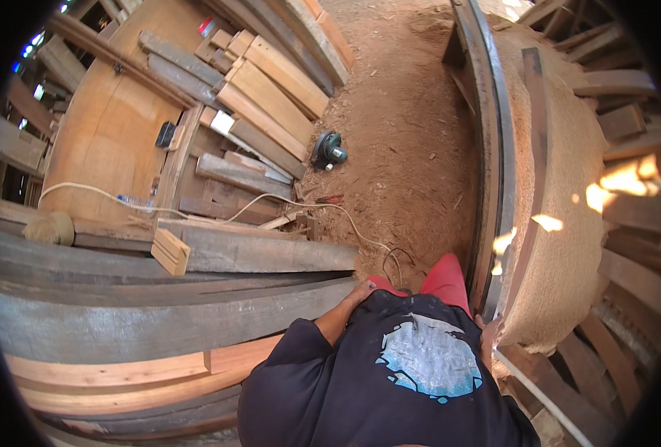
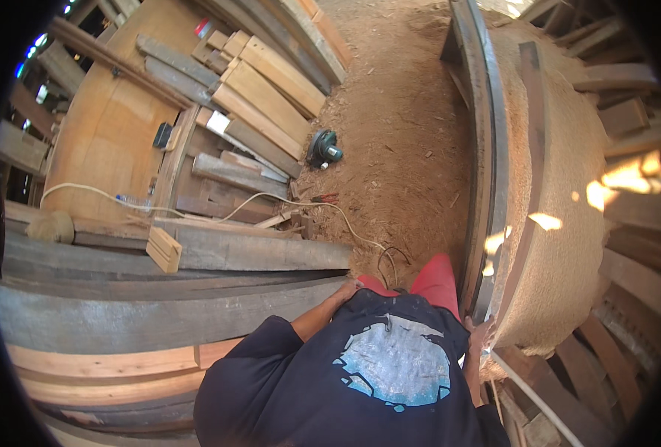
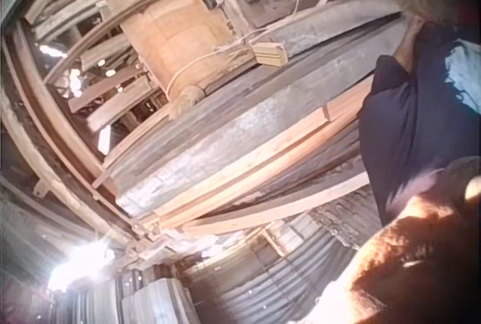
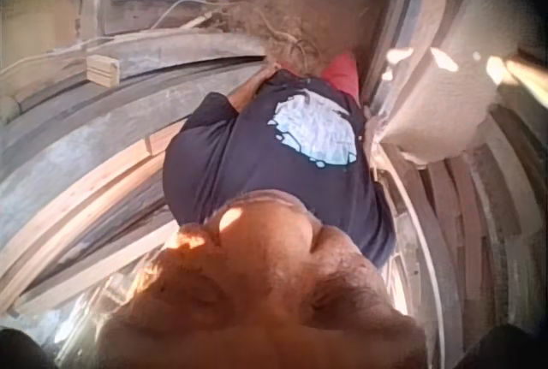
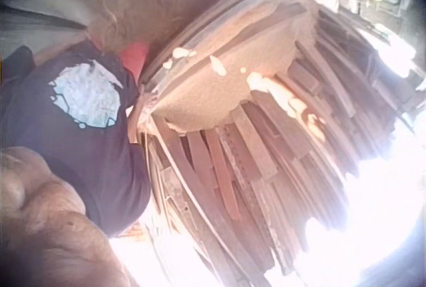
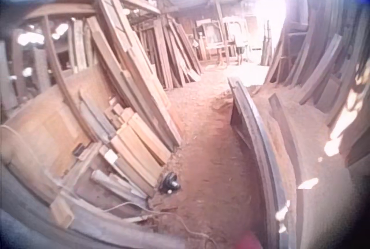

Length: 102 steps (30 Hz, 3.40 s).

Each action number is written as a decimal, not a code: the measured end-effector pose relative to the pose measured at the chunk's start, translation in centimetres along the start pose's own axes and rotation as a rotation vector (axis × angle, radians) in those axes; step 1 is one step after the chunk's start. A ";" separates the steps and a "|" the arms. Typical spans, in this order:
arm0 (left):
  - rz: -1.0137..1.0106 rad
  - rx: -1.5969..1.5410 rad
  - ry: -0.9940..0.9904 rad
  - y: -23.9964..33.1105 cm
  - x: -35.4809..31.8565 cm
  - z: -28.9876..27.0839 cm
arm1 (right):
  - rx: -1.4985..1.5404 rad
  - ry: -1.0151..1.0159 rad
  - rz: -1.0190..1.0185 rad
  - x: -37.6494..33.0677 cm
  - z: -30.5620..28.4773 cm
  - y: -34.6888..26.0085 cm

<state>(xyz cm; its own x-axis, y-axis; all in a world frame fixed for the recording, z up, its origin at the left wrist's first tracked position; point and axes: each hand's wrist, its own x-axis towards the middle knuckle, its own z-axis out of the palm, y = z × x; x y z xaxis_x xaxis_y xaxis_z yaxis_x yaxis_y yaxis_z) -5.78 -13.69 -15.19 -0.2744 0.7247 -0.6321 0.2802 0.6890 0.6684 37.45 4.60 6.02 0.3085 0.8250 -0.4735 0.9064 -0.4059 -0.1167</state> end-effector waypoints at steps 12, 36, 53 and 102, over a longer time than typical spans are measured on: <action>0.118 0.126 0.328 18.9 11.2 -8.2 | -0.010 -0.151 -0.100 8.1 -1.1 -6.5; 0.216 0.687 -0.474 25.3 9.1 -8.1 | 0.172 0.003 -0.131 9.0 -3.9 -10.8; -0.183 -0.283 0.308 22.0 8.3 -8.8 | -0.232 0.311 -0.537 28.3 -14.1 -33.9; -0.746 -1.727 1.026 8.9 12.5 -18.2 | -0.915 -0.467 -2.209 1.5 22.6 -100.6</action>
<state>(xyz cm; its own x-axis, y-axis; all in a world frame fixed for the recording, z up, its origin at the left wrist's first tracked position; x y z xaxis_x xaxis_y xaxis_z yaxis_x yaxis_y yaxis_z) -23.45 1.35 -10.03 -0.3477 -0.2778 -0.8955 -0.8295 -0.3540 0.4319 -59.81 37.73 -2.69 -0.7854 -0.5202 -0.3354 -0.4287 0.8480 -0.3116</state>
